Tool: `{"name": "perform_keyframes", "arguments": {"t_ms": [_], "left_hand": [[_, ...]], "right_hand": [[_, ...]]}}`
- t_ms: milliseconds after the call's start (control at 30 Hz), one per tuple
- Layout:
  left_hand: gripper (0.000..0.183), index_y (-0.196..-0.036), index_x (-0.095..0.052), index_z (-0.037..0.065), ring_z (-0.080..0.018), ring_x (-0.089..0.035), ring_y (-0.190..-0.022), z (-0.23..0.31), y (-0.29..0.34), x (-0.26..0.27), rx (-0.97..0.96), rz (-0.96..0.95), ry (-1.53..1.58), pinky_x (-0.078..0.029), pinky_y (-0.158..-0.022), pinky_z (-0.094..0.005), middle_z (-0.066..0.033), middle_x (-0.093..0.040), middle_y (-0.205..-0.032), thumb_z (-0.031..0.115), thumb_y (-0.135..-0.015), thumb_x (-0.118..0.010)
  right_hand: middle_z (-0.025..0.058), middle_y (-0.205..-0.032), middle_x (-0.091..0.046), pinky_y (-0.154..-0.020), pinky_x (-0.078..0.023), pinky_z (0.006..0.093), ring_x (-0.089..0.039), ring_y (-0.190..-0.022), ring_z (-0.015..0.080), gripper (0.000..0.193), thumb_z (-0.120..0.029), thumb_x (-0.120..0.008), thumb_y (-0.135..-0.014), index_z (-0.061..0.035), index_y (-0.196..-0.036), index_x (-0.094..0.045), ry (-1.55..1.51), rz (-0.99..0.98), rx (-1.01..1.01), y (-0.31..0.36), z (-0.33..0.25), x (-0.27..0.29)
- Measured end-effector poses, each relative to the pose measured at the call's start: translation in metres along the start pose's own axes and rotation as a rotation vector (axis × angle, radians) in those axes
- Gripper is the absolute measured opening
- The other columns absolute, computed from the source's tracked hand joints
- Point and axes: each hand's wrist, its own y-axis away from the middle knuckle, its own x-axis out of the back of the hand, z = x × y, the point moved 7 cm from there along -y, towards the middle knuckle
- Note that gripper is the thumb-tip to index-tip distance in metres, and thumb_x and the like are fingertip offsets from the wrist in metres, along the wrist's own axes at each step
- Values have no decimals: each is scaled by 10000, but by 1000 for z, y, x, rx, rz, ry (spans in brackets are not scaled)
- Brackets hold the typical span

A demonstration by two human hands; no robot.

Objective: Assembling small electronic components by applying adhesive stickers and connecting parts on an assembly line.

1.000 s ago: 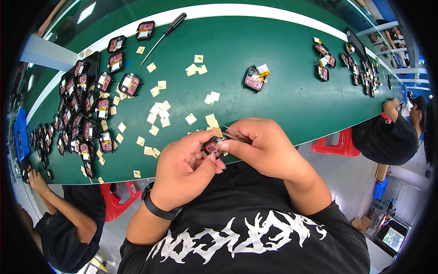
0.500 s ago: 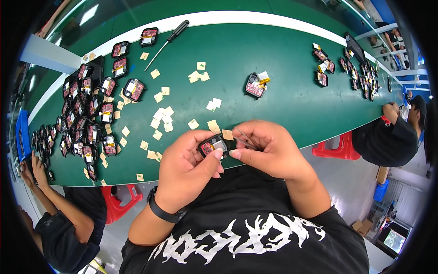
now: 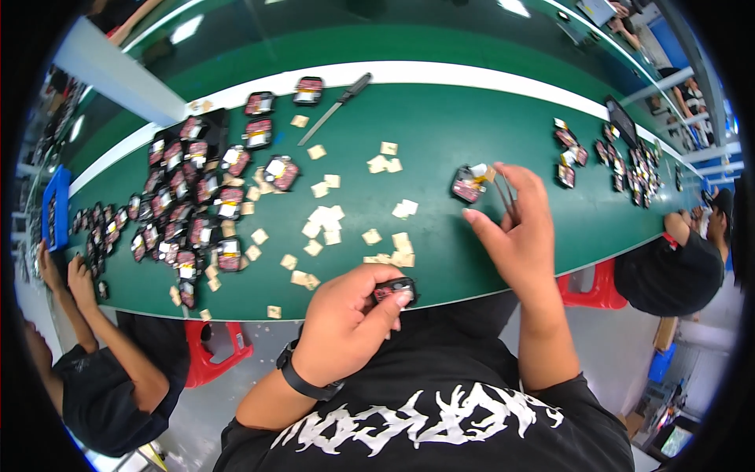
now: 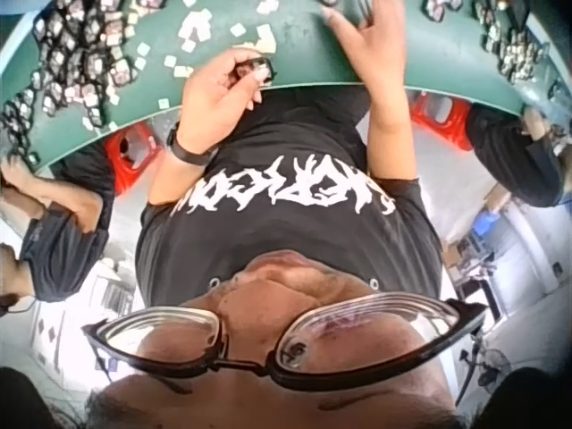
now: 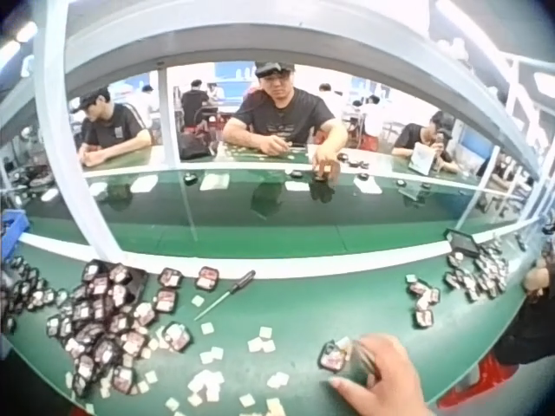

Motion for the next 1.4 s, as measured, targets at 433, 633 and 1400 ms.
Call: {"name": "perform_keyframes", "arguments": {"t_ms": [433, 633, 1400], "left_hand": [[228, -1223, -658, -68, -131, -704, -783, 43, 61, 142, -325, 621, -188, -576, -690, -251, -95, -694, -971, -35, -1000, -621], [285, -1277, -614, -53, -110, -697, -796, 61, 87, 241, -384, 1033, -468, -538, -636, -232, -68, -677, -1005, 17, -1003, -656], [485, -1520, -413, -30, -188, -675, -1044, -9, -19, -19, 21, -167, 561, -570, -888, -330, -151, -623, -1280, 51, -1050, -499]], "right_hand": [[29, -1146, -606, -602, -402, 225, -476, -747, 68, 548, 63, -819, -759, -15, -1271, -643, -21, -88, -6, -6, 20, -11], [41, -1138, -600, -598, -420, 227, -508, -737, 72, 523, 47, -829, -752, -4, -1236, -639, -20, -106, -59, 3, 22, -8], [115, -1105, -638, -569, -482, 282, -614, -699, 146, 357, -116, -869, -817, -21, -1098, -671, -349, -290, 60, 48, -49, -16]]}}
